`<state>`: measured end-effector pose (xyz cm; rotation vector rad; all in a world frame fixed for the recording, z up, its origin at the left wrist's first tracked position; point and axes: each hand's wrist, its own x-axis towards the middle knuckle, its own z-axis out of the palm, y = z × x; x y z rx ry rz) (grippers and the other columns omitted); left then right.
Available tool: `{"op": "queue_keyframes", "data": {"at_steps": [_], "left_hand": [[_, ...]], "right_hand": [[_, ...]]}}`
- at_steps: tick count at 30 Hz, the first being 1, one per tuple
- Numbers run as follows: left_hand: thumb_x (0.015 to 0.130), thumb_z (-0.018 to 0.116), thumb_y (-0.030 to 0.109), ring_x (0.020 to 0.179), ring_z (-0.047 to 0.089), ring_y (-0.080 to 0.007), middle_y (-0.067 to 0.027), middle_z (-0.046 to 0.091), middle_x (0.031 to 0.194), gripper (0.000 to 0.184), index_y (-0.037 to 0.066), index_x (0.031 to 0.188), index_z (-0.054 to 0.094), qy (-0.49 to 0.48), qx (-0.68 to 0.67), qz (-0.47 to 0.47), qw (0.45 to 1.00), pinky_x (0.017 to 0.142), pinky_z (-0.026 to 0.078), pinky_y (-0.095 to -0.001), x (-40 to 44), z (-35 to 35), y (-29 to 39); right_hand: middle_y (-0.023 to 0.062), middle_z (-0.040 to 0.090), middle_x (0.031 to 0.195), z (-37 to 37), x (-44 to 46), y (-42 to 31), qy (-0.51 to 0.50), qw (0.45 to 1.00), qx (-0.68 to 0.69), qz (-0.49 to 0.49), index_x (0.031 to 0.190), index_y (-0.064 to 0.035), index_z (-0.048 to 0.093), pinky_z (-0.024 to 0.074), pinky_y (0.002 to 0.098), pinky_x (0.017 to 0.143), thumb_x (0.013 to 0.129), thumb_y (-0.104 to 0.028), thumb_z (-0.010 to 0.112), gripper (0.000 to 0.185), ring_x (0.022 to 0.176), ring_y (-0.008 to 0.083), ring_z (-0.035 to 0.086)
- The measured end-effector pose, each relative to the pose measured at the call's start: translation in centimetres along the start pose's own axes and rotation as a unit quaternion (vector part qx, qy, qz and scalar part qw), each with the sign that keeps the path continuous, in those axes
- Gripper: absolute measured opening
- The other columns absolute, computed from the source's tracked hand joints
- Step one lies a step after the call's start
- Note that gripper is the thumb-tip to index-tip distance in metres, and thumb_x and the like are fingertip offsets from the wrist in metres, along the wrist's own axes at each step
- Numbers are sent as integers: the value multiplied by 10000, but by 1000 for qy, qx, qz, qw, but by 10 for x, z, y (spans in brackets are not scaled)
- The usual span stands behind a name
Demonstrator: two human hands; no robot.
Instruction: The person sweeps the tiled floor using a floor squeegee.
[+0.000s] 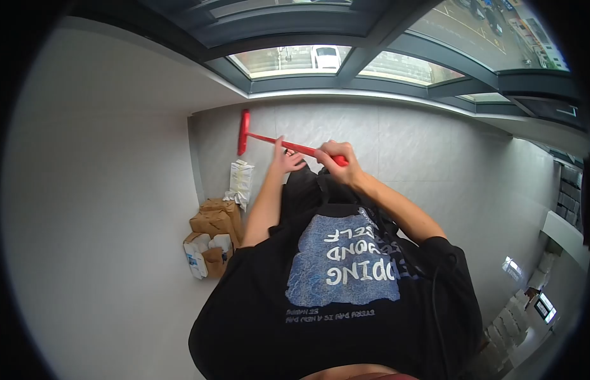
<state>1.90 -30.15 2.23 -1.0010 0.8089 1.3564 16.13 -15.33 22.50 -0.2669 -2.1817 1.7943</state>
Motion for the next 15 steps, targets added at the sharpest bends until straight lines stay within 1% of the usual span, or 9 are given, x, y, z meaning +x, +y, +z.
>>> {"op": "queue_keyframes", "data": {"at_steps": [2, 3, 5, 6, 7, 8, 11, 13, 15], "left_hand": [[759, 620, 289, 800, 574, -202, -79, 568, 848, 289, 74, 878, 466, -111, -176, 165, 964, 750, 485, -349, 50, 16, -16], [759, 620, 289, 800, 574, -202, -79, 568, 848, 289, 74, 878, 466, -107, -177, 168, 964, 750, 485, -349, 43, 16, -19], [750, 560, 185, 477, 445, -140, 23, 436, 576, 109, 125, 766, 470, -50, -58, 259, 963, 456, 383, -282, 14, 24, -26], [741, 574, 190, 372, 333, -124, 48, 361, 523, 116, 155, 731, 463, -27, -95, 263, 960, 338, 242, -286, 1, 30, -28], [741, 574, 190, 372, 333, -124, 48, 361, 523, 116, 155, 731, 463, -20, -97, 266, 959, 338, 242, -286, -5, 25, -22], [743, 572, 188, 380, 349, -124, 45, 381, 530, 117, 151, 733, 462, -30, -93, 287, 953, 345, 257, -274, -11, 17, -12], [767, 576, 186, 484, 470, -115, 14, 474, 586, 102, 123, 806, 506, -45, 29, 339, 939, 415, 361, -260, -26, -22, 32], [777, 591, 177, 618, 555, -149, -49, 536, 652, 106, 88, 810, 544, 107, 45, 337, 934, 487, 434, -282, -20, -39, 75], [785, 622, 186, 685, 577, -198, -101, 558, 736, 175, 52, 863, 542, 93, -7, 364, 927, 529, 464, -301, -43, -21, 92]], "right_hand": [[107, 492, 537, -4, 1, -24, 12, 1000, -9, 22, 594, 2, 529, 383, 341, 539, 834, -77, 638, 275, 510, 209, 467], [100, 490, 531, -4, 3, -35, 8, 999, 35, 10, 571, -7, 498, 391, 333, 537, 815, -34, 633, 280, 502, 209, 470], [94, 488, 526, -2, 1, -50, 3, 996, 87, -2, 549, -17, 466, 398, 326, 535, 796, 9, 628, 297, 493, 209, 473], [78, 501, 530, 0, 4, -53, -3, 990, 119, -70, 538, -24, 435, 423, 333, 555, 778, 57, 615, 311, 499, 206, 490], [63, 515, 534, 4, 7, -55, -8, 979, 151, -137, 528, -32, 403, 448, 340, 575, 759, 104, 602, 334, 504, 203, 507], [62, 492, 514, 13, 10, -57, -24, 976, 162, -146, 517, -34, 384, 467, 338, 561, 738, 122, 601, 347, 466, 202, 489], [55, 467, 513, 46, 30, -42, -56, 985, 83, -140, 531, -40, 403, 353, 306, 448, 788, 49, 604, 338, 439, 170, 464], [53, 440, 508, 78, 53, -14, -31, 986, 95, -133, 548, -37, 424, 308, 310, 438, 818, 4, 605, 328, 428, 158, 398], [52, 399, 496, 98, 70, 12, -32, 989, 104, -102, 566, -20, 438, 300, 297, 441, 843, -47, 615, 330, 446, 139, 334]]}}
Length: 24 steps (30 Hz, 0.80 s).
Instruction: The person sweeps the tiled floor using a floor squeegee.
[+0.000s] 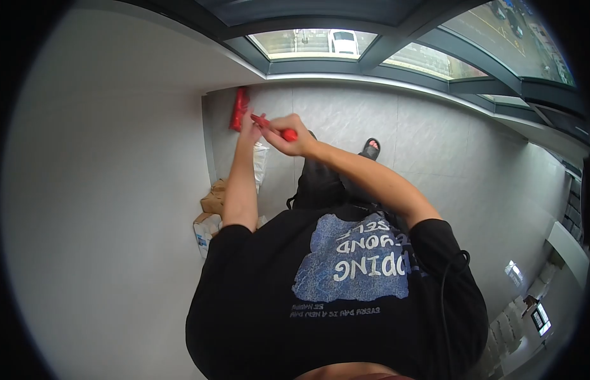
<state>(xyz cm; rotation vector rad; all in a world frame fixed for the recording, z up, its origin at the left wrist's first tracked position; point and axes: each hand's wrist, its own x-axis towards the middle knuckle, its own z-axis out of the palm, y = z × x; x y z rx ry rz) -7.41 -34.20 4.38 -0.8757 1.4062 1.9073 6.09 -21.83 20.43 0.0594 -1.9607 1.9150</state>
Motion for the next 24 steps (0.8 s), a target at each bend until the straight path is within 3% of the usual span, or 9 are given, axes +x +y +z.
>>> {"op": "queue_keyframes", "data": {"at_steps": [4, 6, 9, 11, 13, 14, 17, 21, 24], "left_hand": [[797, 639, 181, 687, 576, -217, -109, 558, 797, 243, 33, 933, 503, -109, 134, -89, 981, 587, 490, -304, 97, -20, -4], [805, 655, 177, 698, 577, -214, -113, 562, 835, 283, 41, 984, 484, -237, 145, -94, 956, 619, 505, -311, 108, -23, -23], [796, 682, 211, 698, 567, -186, -67, 546, 781, 226, 83, 889, 522, -144, 188, -120, 964, 591, 492, -295, 38, 45, -74], [768, 648, 167, 626, 544, -193, -59, 540, 717, 147, 71, 806, 543, -218, 235, -128, 939, 562, 459, -314, 100, 51, -172], [754, 627, 131, 608, 542, -187, -52, 530, 701, 111, 72, 772, 535, -204, 225, -117, 946, 539, 460, -324, 29, 85, -218], [740, 606, 95, 591, 541, -181, -46, 521, 684, 82, 72, 739, 527, -187, 218, -108, 952, 517, 461, -334, -18, 99, -226], [755, 587, 65, 566, 562, -184, -48, 532, 672, 74, 57, 720, 522, -186, 197, -137, 953, 536, 503, -331, -104, 115, -202], [767, 588, 85, 545, 539, -160, -37, 519, 632, 106, 76, 689, 518, -150, 233, -27, 960, 484, 456, -325, -68, 69, -167], [755, 592, 78, 480, 473, -165, -13, 463, 584, 170, 113, 633, 479, -104, 277, 5, 955, 440, 413, -351, -29, 35, -99]], "right_hand": [[41, 360, 494, 12, 14, 15, 42, 998, 22, 47, 578, -7, 462, 284, 292, 437, 874, -87, 612, 342, 469, 112, 301], [29, 351, 499, -2, 3, 12, 51, 998, -18, 32, 586, 2, 484, 270, 290, 432, 894, -95, 602, 343, 476, 89, 302], [94, 468, 509, -44, -43, 9, 39, 994, -79, 71, 651, 17, 586, 335, 301, 448, 862, -78, 602, 232, 465, 92, 434], [90, 447, 498, -73, -88, -16, 56, 987, -140, 62, 613, 7, 553, 316, 301, 431, 855, -47, 595, 251, 437, 99, 424], [60, 419, 485, -97, -135, -41, 110, 972, -204, 34, 570, 1, 488, 309, 294, 419, 841, 19, 562, 281, 402, 129, 385], [67, 424, 490, -105, -154, -53, 128, 978, -165, 22, 565, 5, 483, 326, 299, 432, 823, 38, 568, 274, 413, 138, 399], [87, 438, 503, -120, -175, -77, 116, 989, -88, -12, 556, 11, 475, 364, 315, 466, 788, 75, 577, 261, 437, 168, 434], [126, 490, 539, -86, -150, -84, 40, 995, -44, -84, 560, 6, 477, 410, 331, 523, 740, 124, 592, 244, 476, 252, 498], [75, 411, 513, -45, -113, -49, -3, 991, -103, -91, 543, -46, 376, 318, 359, 458, 760, 56, 625, 346, 448, 241, 428]]}}
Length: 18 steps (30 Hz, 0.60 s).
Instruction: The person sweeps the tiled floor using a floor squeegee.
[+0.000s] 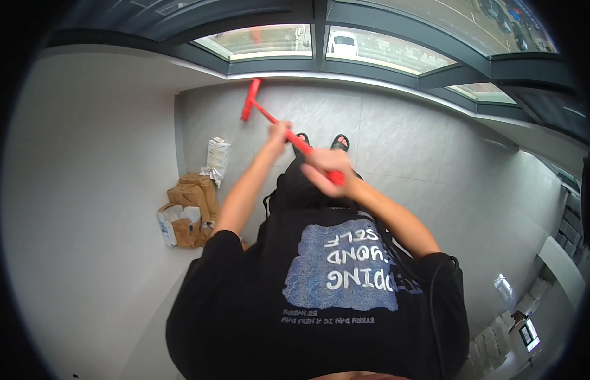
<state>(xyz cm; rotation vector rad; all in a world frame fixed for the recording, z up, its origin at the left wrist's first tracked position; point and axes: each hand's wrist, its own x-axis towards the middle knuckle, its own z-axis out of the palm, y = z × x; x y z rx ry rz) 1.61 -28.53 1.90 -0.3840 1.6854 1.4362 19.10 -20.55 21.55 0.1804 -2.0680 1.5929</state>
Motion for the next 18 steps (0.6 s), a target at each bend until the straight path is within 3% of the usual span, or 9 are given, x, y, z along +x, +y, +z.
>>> {"op": "queue_keyframes", "data": {"at_steps": [3, 6, 8, 9, 11, 12, 13, 14, 18], "left_hand": [[787, 606, 104, 511, 488, -168, -35, 495, 623, 137, 91, 689, 511, -26, -49, -14, 998, 474, 432, -350, 55, -77, 28], [809, 610, 123, 548, 507, -170, -53, 518, 679, 114, 69, 757, 525, 81, -78, -46, 993, 496, 442, -349, 80, -113, 50], [811, 597, 103, 569, 514, -172, -70, 529, 724, 100, 63, 787, 509, -30, -36, -57, 997, 499, 442, -344, 111, -125, 40], [796, 573, 93, 521, 498, -176, -61, 513, 667, 109, 79, 723, 494, -11, -102, -77, 992, 460, 426, -347, 193, -124, -11], [805, 550, 160, 538, 479, -135, -12, 506, 619, 168, 124, 652, 491, -61, 29, -22, 997, 477, 386, -318, 124, -85, -11], [757, 517, 102, 421, 441, -182, -30, 449, 561, 151, 114, 621, 452, -153, 102, -11, 983, 364, 331, -351, 94, -54, -13], [804, 516, 139, 458, 419, -140, -1, 468, 600, 133, 117, 675, 491, -258, 393, 132, 872, 391, 320, -312, 133, -44, -58], [801, 492, 115, 457, 426, -144, -1, 457, 585, 148, 127, 655, 474, -151, 101, -97, 979, 398, 317, -309, 119, 9, -81], [790, 525, 89, 488, 508, -187, -52, 512, 586, 120, 84, 671, 535, -124, -15, -118, 985, 431, 384, -323, -67, 111, -80]], "right_hand": [[76, 386, 512, 67, 42, 58, 26, 998, 48, 28, 562, -42, 390, 314, 343, 449, 782, 31, 638, 340, 439, 216, 388], [97, 402, 520, 112, 69, 96, 44, 996, 65, 52, 589, -12, 444, 321, 336, 457, 806, -1, 627, 284, 458, 204, 351], [103, 405, 528, 100, 70, 97, 56, 997, 48, 29, 610, -5, 476, 324, 333, 460, 817, -16, 627, 257, 461, 196, 352], [109, 408, 537, 94, 64, 95, 67, 997, 39, 15, 631, 2, 508, 327, 331, 464, 828, -31, 627, 233, 464, 189, 353], [138, 427, 548, 51, 36, 73, 28, 994, 30, 105, 656, 14, 524, 332, 322, 464, 842, -46, 629, 222, 463, 185, 380], [102, 439, 536, 24, 17, 58, 10, 989, 27, 143, 667, 14, 549, 320, 310, 458, 851, -44, 622, 207, 464, 147, 388], [67, 438, 531, 1, -4, 42, 28, 986, 27, 162, 667, 17, 553, 306, 299, 450, 863, -55, 615, 218, 467, 112, 392], [55, 428, 529, -18, -21, 22, 43, 989, -15, 141, 673, 14, 561, 304, 295, 448, 866, -42, 599, 205, 460, 108, 393], [63, 442, 518, -55, -75, -57, 83, 981, -45, 167, 594, 3, 488, 331, 301, 463, 802, 79, 592, 246, 452, 146, 432]]}}
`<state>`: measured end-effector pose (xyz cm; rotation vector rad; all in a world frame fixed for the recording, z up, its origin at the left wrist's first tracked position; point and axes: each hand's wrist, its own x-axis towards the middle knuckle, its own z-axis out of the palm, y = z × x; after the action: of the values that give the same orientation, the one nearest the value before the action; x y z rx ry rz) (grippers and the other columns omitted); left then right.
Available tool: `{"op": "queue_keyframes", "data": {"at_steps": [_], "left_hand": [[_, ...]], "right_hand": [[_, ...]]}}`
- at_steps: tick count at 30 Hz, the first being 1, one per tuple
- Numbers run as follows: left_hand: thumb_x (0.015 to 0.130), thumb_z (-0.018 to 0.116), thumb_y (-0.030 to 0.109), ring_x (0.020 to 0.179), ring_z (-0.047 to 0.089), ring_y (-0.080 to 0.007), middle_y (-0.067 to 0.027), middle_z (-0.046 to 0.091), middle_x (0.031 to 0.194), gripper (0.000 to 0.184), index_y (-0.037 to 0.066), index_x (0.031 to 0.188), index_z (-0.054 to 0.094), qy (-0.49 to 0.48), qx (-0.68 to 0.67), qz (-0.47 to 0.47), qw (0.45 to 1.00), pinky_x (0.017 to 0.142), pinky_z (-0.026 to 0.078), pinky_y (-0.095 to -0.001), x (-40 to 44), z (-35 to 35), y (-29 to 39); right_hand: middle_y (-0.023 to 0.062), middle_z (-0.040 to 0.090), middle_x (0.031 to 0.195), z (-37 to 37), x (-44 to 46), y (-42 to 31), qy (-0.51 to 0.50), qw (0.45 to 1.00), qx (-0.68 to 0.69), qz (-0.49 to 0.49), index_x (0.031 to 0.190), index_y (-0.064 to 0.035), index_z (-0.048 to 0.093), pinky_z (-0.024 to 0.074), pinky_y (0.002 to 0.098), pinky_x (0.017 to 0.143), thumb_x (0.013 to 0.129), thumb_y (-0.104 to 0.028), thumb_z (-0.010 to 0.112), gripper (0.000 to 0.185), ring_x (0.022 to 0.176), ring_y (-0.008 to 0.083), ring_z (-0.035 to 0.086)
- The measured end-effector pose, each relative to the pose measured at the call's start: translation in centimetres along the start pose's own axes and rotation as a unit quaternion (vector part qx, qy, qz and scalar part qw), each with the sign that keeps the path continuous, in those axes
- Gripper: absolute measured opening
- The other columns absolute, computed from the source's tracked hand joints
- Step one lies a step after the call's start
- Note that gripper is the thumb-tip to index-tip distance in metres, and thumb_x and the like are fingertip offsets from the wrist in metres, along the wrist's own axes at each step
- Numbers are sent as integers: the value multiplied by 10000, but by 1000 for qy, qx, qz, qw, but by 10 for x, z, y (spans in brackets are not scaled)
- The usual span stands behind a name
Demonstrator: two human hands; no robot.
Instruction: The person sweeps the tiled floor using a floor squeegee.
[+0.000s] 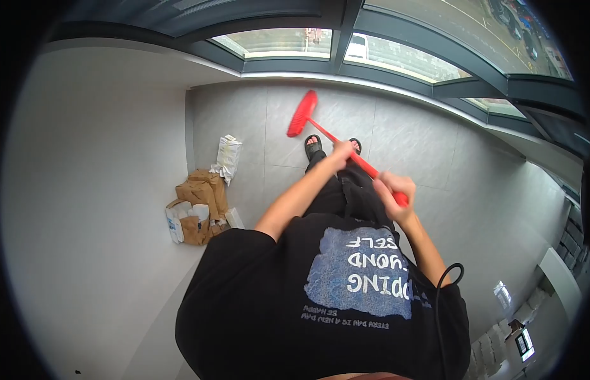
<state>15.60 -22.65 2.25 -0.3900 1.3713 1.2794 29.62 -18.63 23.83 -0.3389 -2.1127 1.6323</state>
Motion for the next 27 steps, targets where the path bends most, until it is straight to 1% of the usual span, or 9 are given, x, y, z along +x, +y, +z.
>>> {"op": "queue_keyframes", "data": {"at_steps": [6, 9, 12, 15, 17, 18, 20, 25, 27], "left_hand": [[772, 552, 19, 513, 543, -204, -73, 521, 611, 72, 30, 703, 536, 31, -74, 30, 996, 470, 469, -350, -41, -8, -14], [767, 554, 33, 481, 540, -187, -81, 525, 606, 100, 32, 689, 492, 54, -173, 72, 981, 431, 468, -324, -47, -54, 15], [750, 583, 91, 484, 480, -141, -28, 490, 580, 135, 88, 638, 507, 118, -103, 130, 979, 466, 398, -286, -43, -123, 57], [762, 595, 117, 484, 472, -132, -10, 498, 560, 160, 97, 631, 505, 112, -140, 193, 965, 452, 378, -281, -48, -173, 113], [927, 506, 228, 885, 515, -135, -68, 516, 991, 276, 58, 1143, 528, -23, -47, 262, 964, 776, 470, -297, 90, -301, 88], [894, 550, 224, 862, 538, -143, -85, 552, 949, 234, 53, 1052, 561, -1, 94, 435, 895, 771, 479, -301, 85, -294, 85], [761, 598, 121, 429, 439, -150, -32, 475, 530, 187, 99, 629, 467, 111, -119, 49, 985, 414, 358, -286, 53, -230, 134], [738, 583, 115, 387, 419, -152, -35, 483, 520, 174, 102, 602, 476, 55, 29, 100, 993, 360, 308, -296, 38, -115, 70], [718, 578, 88, 355, 393, -146, -43, 479, 511, 149, 85, 586, 508, 67, 27, 33, 997, 338, 278, -309, 56, -52, 15]], "right_hand": [[72, 436, 489, -1, -5, -33, -6, 989, 109, -96, 509, -55, 358, 373, 341, 482, 725, 176, 545, 368, 421, 210, 442], [73, 437, 490, 30, 28, -38, -64, 976, 130, -164, 517, -64, 380, 358, 347, 456, 719, 118, 604, 353, 422, 236, 445], [83, 435, 506, 88, 67, -5, -141, 972, 33, -187, 536, -77, 417, 346, 370, 441, 745, -5, 647, 319, 444, 265, 465], [92, 398, 499, 160, 120, 32, -137, 974, 100, -149, 548, -23, 429, 313, 343, 451, 799, -41, 654, 337, 440, 199, 358], [94, 385, 494, 181, 139, 54, -142, 977, 98, -127, 555, -7, 443, 310, 334, 451, 813, -59, 653, 337, 448, 171, 328], [89, 374, 492, 185, 143, 62, -103, 985, 106, -91, 562, 1, 450, 307, 323, 448, 828, -67, 645, 336, 463, 150, 311], [84, 364, 490, 176, 135, 61, -66, 989, 118, -53, 569, 8, 457, 304, 313, 445, 843, -74, 637, 338, 479, 129, 294], [69, 374, 504, 59, 71, 58, -58, 996, 67, -33, 585, 11, 480, 293, 294, 442, 854, -36, 616, 305, 461, 107, 342], [71, 417, 516, -2, 24, 49, -48, 998, 29, -27, 605, 16, 507, 327, 289, 449, 838, -1, 606, 254, 455, 114, 398]]}}
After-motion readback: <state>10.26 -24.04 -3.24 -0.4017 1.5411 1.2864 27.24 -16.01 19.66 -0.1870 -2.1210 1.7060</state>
